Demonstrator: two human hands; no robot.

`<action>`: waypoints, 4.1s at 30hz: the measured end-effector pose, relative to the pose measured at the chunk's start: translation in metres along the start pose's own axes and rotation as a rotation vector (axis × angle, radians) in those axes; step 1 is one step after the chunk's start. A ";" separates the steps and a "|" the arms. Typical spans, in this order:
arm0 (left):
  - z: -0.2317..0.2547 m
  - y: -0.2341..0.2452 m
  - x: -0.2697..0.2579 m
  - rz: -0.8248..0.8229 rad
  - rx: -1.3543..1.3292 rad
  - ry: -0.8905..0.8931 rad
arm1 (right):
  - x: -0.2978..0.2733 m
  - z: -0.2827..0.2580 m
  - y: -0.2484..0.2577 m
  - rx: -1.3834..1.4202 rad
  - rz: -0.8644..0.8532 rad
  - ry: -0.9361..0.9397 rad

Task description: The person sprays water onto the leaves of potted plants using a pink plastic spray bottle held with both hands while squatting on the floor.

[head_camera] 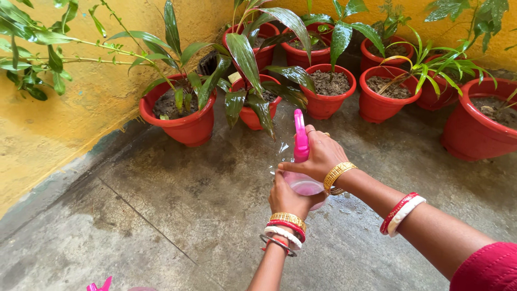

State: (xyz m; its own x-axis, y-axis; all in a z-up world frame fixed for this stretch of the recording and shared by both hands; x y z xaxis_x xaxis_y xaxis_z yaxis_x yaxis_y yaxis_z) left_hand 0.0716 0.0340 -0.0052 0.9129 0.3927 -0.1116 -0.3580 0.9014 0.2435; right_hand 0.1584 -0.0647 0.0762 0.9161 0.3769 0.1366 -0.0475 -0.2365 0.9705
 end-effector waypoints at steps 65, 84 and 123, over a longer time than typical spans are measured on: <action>0.141 -0.010 -0.003 -0.072 0.264 -0.234 | 0.035 0.056 0.077 0.173 0.141 -0.298; 0.151 -0.070 -0.014 -0.258 0.300 -0.284 | -0.007 0.122 0.092 0.343 0.295 -0.380; 0.165 -0.227 -0.064 -0.667 0.076 -0.498 | -0.130 0.224 0.176 -0.112 0.472 -0.727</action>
State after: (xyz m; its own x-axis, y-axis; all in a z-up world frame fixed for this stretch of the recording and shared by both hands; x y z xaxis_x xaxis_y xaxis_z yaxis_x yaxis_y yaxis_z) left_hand 0.1265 -0.2263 0.1057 0.9152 -0.3611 0.1791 0.2859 0.8947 0.3431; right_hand 0.1201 -0.3556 0.1846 0.8161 -0.4118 0.4056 -0.4897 -0.1198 0.8636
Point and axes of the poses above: each hand's wrist, its own x-axis towards the middle knuckle, its own y-axis out of the back of the hand, z = x × y, the point moved 8 cm from there along x, towards the middle knuckle, and after that the axes turned 12 degrees about -x, right-handed, at the moved point
